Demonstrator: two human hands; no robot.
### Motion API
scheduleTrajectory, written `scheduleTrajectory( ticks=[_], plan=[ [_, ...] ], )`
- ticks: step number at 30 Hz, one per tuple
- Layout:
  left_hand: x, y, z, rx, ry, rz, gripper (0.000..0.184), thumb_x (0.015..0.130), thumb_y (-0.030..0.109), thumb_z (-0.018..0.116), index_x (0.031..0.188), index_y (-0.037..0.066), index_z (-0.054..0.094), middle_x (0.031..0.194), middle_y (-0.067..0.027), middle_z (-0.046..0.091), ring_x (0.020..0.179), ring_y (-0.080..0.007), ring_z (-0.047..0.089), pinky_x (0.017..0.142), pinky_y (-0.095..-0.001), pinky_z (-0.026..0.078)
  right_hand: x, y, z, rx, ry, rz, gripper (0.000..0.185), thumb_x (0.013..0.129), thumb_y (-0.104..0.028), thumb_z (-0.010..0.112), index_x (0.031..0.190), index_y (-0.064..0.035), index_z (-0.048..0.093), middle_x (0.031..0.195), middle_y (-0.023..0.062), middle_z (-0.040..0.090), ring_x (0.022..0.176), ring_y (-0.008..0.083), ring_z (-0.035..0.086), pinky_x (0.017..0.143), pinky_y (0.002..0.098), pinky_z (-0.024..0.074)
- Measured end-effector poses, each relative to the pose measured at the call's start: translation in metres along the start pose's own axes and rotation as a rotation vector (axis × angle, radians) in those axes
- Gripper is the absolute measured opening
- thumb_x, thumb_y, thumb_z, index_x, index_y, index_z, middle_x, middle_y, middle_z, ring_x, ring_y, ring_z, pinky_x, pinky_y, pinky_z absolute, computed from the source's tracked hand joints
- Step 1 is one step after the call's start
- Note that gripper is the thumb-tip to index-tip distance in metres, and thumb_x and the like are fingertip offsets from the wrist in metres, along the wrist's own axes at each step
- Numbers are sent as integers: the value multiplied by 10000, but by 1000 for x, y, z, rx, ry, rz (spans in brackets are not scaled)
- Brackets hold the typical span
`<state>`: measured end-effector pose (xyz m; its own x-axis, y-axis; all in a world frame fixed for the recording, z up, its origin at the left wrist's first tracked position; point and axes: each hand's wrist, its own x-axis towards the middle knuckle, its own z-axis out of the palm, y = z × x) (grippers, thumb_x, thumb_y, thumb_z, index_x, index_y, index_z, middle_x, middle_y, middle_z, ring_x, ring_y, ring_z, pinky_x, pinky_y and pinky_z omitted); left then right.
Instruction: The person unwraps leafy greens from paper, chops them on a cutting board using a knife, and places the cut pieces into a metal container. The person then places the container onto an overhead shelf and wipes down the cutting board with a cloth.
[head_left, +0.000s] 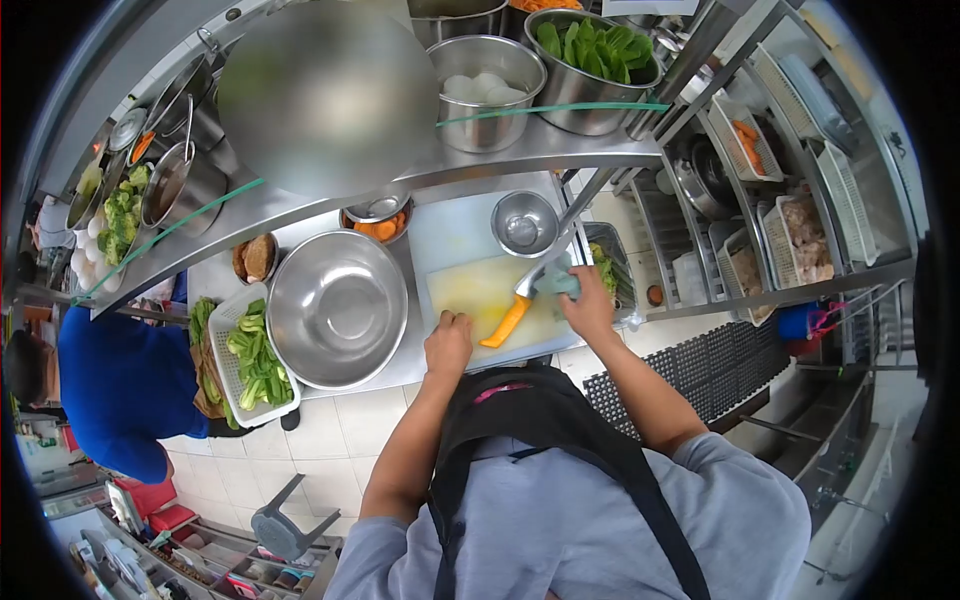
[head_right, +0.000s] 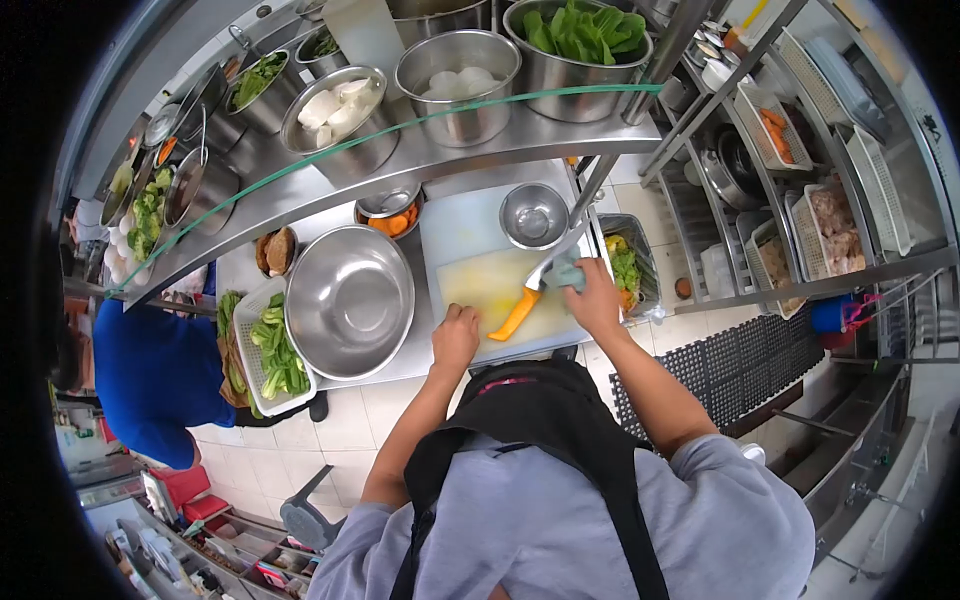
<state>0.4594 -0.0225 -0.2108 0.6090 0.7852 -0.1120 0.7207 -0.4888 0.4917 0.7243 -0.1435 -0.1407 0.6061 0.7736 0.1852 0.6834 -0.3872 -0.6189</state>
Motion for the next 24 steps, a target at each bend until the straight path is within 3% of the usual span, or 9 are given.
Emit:
scheduleTrajectory(
  ticks=[4, 8, 11, 12, 14, 16, 18, 22, 24],
  plan=[
    [-1, -10, 9, 6, 107, 30, 142, 964, 190, 644, 1048, 76, 649, 1068, -165, 653, 919, -390, 704, 757, -511, 584, -23, 21, 18, -181, -424, -264, 509, 845, -252, 776, 1309, -81, 653, 1330, 216, 607, 1155, 414, 632, 986, 485, 522],
    [14, 7, 4, 174, -48, -53, 167, 991, 145, 556, 1099, 40, 627, 1135, -168, 671, 977, -374, 720, 787, -513, 589, -33, 5, 17, -147, -229, -223, 501, 910, -313, 762, 1343, -85, 657, 1394, 219, 587, 1251, 385, 596, 1012, 476, 515],
    [19, 58, -23, -320, -74, 100, 184, 1002, 147, 551, 1059, -2, 642, 1069, -207, 703, 974, -420, 697, 877, -485, 561, -33, -16, 14, 961, -340, 569, 351, 1048, -300, 613, 1327, -91, 651, 1277, 159, 649, 1141, 275, 658, 957, 431, 545],
    [19, 89, -27, -442, -112, 162, 182, 996, 131, 561, 1078, -3, 652, 1074, -207, 713, 980, -424, 693, 898, -472, 557, -32, -15, 5, 971, -374, 561, 351, 1048, -300, 613, 1327, -91, 651, 1277, 159, 649, 1141, 275, 658, 957, 431, 545],
    [23, 127, -15, -643, -357, 426, 240, 956, 102, 623, 1168, 12, 691, 1173, -179, 706, 1080, -384, 670, 950, -466, 539, -20, 1, -8, 1591, -669, 995, 294, 1060, -282, 582, 1262, -79, 648, 1069, 123, 704, 974, 249, 698, 880, 405, 563],
    [8, 175, -31, -354, 48, 628, 267, 941, 127, 675, 1189, 33, 712, 1260, -141, 689, 1186, -352, 631, 1017, -463, 496, -9, 38, -12, 1484, -557, 902, 202, 1055, -275, 584, 1098, -87, 646, 878, 77, 691, 817, 214, 695, 757, 371, 564],
    [2, 193, -43, -374, 64, 503, 289, 930, 148, 708, 1206, 67, 730, 1340, -115, 661, 1248, -339, 594, 1056, -455, 459, 17, 105, -34, 1458, -548, 878, 145, 1047, -225, 566, 923, -152, 585, 744, -49, 542, 568, 86, 480, 528, 251, 423],
    [-7, 154, -25, -406, 159, 255, 221, 932, 128, 705, 1139, 59, 741, 1171, -149, 724, 1110, -369, 658, 973, -456, 506, 48, 193, -66, 1127, -231, 702, 127, 1053, -231, 579, 967, -144, 611, 751, -28, 531, 638, 100, 503, 565, 239, 418],
    [-27, 145, -31, -368, 205, 135, 173, 946, 110, 684, 1095, 40, 738, 1059, -165, 741, 1012, -381, 685, 918, -453, 530, 55, 268, -57, 1095, -258, 964, 135, 1063, -201, 542, 1029, -119, 644, 780, -24, 567, 655, 100, 526, 588, 243, 459]
  ],
)
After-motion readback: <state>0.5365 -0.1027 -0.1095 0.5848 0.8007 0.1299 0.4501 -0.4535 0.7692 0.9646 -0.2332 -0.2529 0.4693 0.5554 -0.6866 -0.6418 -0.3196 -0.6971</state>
